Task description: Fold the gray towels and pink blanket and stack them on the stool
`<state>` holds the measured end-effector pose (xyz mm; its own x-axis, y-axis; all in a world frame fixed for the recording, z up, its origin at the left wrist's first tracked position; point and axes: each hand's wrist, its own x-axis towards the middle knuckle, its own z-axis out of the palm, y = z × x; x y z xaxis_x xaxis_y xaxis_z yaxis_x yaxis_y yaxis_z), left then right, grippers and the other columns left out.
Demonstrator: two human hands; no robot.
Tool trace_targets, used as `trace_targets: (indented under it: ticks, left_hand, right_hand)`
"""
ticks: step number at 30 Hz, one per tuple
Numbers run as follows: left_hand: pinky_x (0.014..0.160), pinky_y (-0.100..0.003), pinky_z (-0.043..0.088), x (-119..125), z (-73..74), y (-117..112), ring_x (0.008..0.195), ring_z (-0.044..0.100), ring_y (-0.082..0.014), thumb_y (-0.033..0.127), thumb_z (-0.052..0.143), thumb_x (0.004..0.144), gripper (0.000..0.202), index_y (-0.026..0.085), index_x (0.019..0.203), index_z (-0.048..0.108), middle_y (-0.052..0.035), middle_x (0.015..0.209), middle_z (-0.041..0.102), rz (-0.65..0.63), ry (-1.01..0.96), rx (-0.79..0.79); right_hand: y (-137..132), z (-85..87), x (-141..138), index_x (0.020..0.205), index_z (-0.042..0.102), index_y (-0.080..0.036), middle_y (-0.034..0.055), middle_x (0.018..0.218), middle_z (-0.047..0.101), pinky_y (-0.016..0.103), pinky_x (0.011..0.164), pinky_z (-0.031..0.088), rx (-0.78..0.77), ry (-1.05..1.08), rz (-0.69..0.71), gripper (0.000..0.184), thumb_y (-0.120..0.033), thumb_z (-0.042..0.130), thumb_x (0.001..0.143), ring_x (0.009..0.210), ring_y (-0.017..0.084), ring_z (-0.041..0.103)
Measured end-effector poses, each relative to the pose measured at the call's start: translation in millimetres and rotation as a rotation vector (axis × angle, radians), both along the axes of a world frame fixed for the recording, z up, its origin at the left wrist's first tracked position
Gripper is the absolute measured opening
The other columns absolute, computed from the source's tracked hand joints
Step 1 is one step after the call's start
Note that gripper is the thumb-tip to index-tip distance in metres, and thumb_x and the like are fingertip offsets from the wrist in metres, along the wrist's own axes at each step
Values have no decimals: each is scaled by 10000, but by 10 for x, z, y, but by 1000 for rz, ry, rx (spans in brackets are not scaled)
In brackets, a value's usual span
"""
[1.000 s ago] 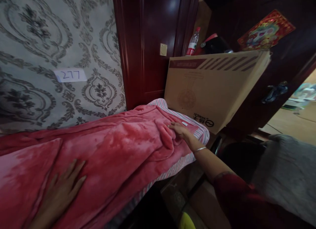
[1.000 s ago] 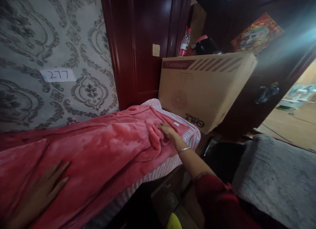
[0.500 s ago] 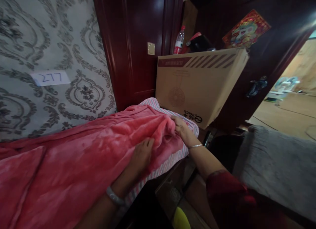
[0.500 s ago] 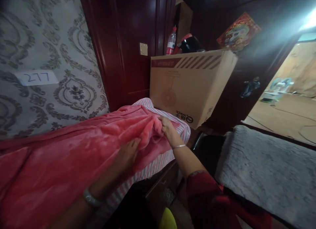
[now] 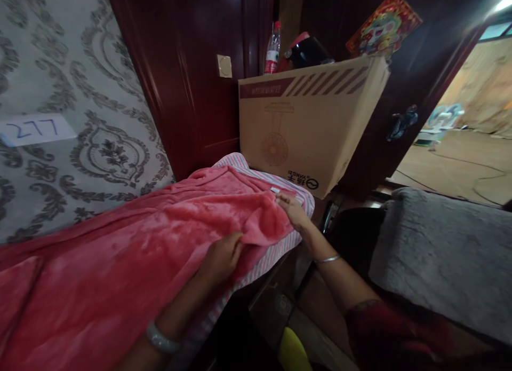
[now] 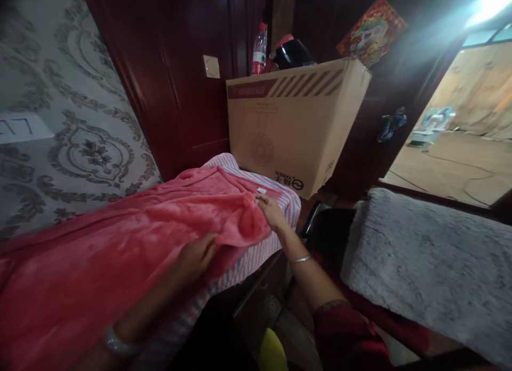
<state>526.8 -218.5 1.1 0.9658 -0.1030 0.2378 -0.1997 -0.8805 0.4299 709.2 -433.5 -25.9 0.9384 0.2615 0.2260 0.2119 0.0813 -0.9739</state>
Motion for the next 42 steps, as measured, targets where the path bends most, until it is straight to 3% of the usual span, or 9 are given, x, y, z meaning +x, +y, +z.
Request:
trace_targets:
  ticks: [5, 13, 18, 21, 23, 28, 32, 38, 42]
  left_hand:
    - [854, -326, 487, -125, -90, -188, 1007, 672, -221, 194, 422, 978, 233, 194, 1058, 641, -85, 1074, 707, -134, 169, 295]
    - [846, -348, 489, -100, -139, -198, 1028, 653, -244, 108, 420, 934, 262, 186, 1118, 589, -113, 1127, 644, -95, 172, 437]
    - [787, -323, 500, -37, 68, -118, 941, 671, -217, 65, 415, 900, 335, 183, 1174, 568, -127, 1186, 606, 53, 193, 461]
    - [749, -323, 507, 25, 365, -41, 904, 668, -220, 126, 369, 949, 364, 170, 1254, 564, -144, 1200, 587, 309, 3, 521]
    - [768, -325, 511, 51, 451, -12, 928, 662, -225, 130, 367, 948, 389, 173, 1277, 570, -141, 1189, 595, 339, -120, 559]
    - [902, -331, 508, 52, 67, -48, 1053, 656, -225, 55, 418, 869, 455, 173, 1266, 608, -136, 1239, 640, -72, 75, 573]
    - [808, -324, 532, 64, -201, -90, 927, 689, -215, 77, 433, 857, 478, 167, 1296, 601, -180, 1309, 615, 0, 171, 565]
    - [853, -325, 515, 51, -177, -62, 1027, 671, -224, 96, 443, 864, 473, 170, 1299, 613, -185, 1417, 559, 8, 170, 502]
    - [918, -340, 486, 66, -107, 1, 1081, 655, -233, 158, 472, 887, 367, 183, 1196, 668, -139, 1278, 664, -68, 183, 364]
  right_hand:
    - [-141, -11, 161, 794, 705, -213, 16, 776, 695, 330, 803, 496, -124, -14, -174, 169, -276, 602, 676, 823, 202, 624]
    - [-208, -287, -14, 685, 608, -205, -21, 585, 561, 252, 544, 403, -206, 74, -144, 314, -516, 634, 715, 577, 137, 493]
    - [-50, 114, 101, 654, 578, -208, -23, 621, 568, 261, 617, 425, -207, -20, -112, 306, -478, 722, 664, 658, 152, 511]
    - [127, 478, 323, 828, 644, -205, 7, 878, 664, 267, 771, 450, -97, -238, -149, 257, -453, 630, 760, 868, 176, 561]
    - [188, 557, 428, 862, 657, -204, 8, 905, 670, 270, 803, 443, -103, -305, -167, 231, -413, 601, 781, 896, 180, 563]
    - [10, 101, 413, 542, 533, -211, -22, 558, 521, 294, 713, 421, -247, -111, -218, 174, -243, 659, 656, 693, 174, 515]
    - [-233, -227, 321, 631, 599, -207, -24, 631, 587, 276, 698, 432, -209, -11, -235, 93, -265, 663, 667, 701, 159, 531]
    - [-462, -436, 37, 634, 562, -207, -51, 558, 493, 253, 537, 430, -106, 170, -166, 323, -479, 736, 643, 546, 115, 465]
    - [-518, -602, -158, 744, 578, -228, -48, 621, 515, 275, 512, 474, -6, 265, -163, 420, -566, 761, 575, 529, 113, 476]
